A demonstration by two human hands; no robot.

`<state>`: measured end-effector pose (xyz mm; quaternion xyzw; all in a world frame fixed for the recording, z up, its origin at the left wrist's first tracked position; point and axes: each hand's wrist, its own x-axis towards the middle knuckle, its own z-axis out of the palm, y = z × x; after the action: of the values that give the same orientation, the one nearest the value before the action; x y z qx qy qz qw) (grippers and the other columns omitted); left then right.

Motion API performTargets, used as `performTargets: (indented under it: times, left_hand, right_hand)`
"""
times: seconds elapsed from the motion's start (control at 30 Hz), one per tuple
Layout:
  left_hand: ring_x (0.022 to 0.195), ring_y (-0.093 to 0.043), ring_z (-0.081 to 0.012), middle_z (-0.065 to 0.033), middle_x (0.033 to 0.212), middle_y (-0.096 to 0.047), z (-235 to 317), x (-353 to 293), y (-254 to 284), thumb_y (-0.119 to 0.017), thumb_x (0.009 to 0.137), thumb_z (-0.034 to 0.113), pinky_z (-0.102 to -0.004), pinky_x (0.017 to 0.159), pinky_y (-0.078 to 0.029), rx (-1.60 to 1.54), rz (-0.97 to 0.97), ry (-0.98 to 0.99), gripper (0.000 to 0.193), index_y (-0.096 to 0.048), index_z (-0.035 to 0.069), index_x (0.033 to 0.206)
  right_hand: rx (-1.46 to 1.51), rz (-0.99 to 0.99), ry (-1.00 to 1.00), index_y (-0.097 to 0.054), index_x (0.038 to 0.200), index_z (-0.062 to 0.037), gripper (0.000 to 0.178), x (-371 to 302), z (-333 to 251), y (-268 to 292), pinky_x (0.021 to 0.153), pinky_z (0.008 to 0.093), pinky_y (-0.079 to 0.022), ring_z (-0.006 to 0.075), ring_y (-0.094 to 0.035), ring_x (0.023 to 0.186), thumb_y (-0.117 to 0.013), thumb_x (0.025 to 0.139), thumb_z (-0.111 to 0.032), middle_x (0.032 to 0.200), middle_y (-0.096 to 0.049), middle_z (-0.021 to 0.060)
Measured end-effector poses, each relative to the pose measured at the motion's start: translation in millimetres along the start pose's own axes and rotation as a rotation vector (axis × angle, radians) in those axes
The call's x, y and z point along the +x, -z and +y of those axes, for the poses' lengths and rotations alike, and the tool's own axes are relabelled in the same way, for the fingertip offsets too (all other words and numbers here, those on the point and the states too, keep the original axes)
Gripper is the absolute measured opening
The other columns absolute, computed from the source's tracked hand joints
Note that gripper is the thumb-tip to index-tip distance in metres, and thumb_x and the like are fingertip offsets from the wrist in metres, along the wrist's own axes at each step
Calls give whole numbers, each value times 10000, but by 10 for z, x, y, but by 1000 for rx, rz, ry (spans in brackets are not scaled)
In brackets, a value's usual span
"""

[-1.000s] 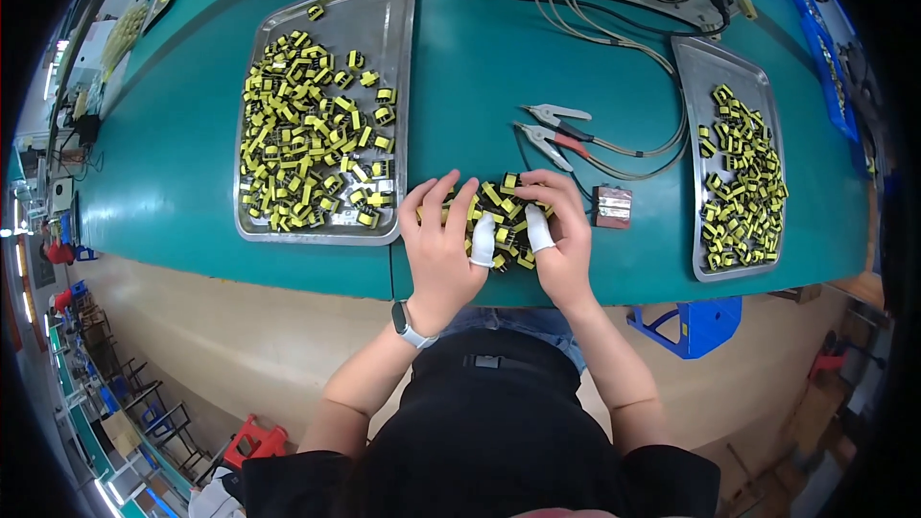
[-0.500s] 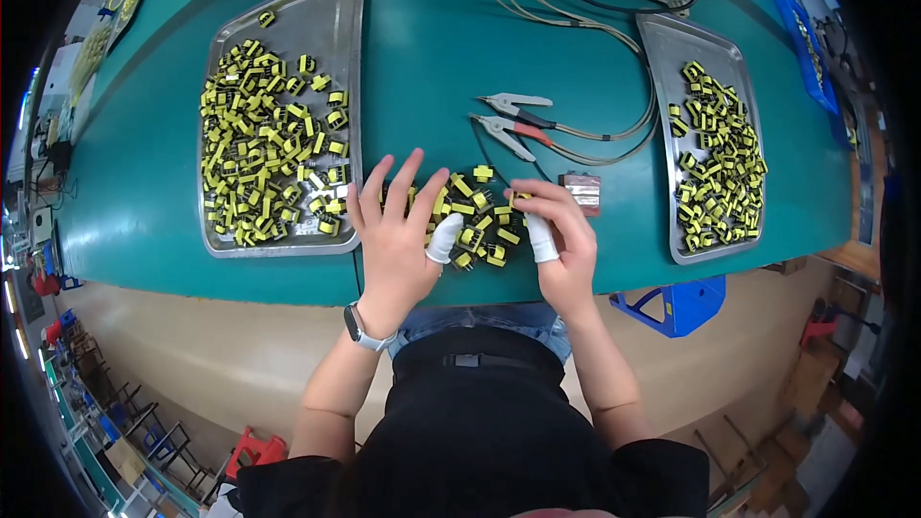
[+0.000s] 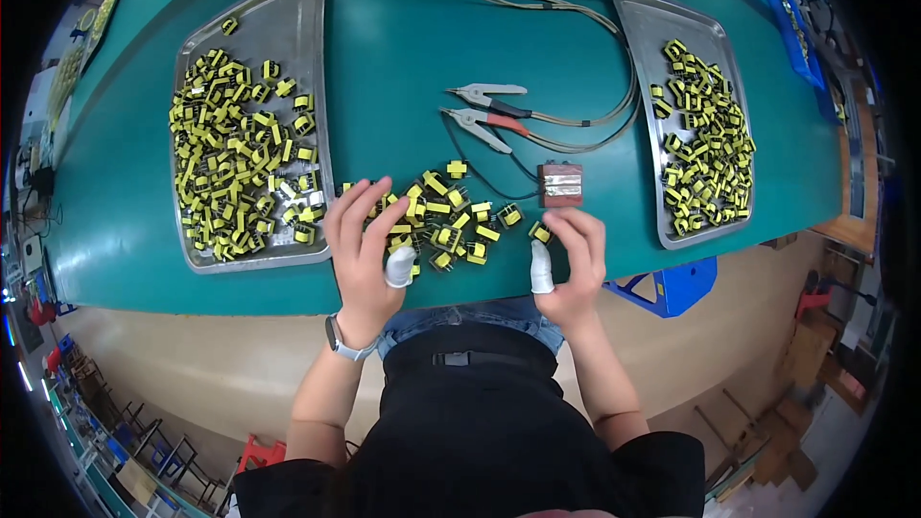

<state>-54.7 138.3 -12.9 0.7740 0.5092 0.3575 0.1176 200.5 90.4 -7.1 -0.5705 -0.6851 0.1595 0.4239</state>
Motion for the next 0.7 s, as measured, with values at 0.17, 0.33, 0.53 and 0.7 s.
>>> performTargets:
  times: [0.17, 0.33, 0.53, 0.7]
  left_hand:
    - [1209, -551, -370, -140, 1307, -620, 61, -283, 82, -673, 974, 332, -465, 1036, -430, -96, 73, -32, 332, -691, 81, 1192]
    - [1142, -501, -326, -106, 1242, -565, 280, -537, 28, -786, 889, 318, -444, 975, -407, 100, 58, 6, 386, -653, 118, 1191]
    - [1248, -517, -245, -17, 1334, -611, 550, -224, -80, -785, 871, 307, -468, 1101, -326, -41, -104, -147, 383, -688, 193, 1224]
    - [1243, -514, -284, -41, 1293, -604, 850, 216, -249, -794, 859, 306, -554, 1134, -275, 81, -298, -57, 504, -634, 126, 1301]
  right_hand:
    - [-152, 50, -204, -640, 1197, 14, 475, -109, -66, 11, 839, 418, -510, 337, -597, 1029, -851, 805, -149, 1158, -580, 178]
    - [-299, -45, -225, -646, 1171, 7, 440, -39, -47, -16, 820, 410, -513, 339, -601, 1015, -848, 806, -131, 1131, -591, 160]
    - [-117, 60, -282, -645, 1173, 6, 354, -4, -5, 19, 845, 377, -546, 296, -647, 1007, -737, 832, 18, 1141, -624, 153]
    - [101, 169, -424, -632, 1195, 21, 360, 86, 198, 198, 828, 337, -576, 223, -670, 1037, -681, 843, 78, 1185, -647, 123]
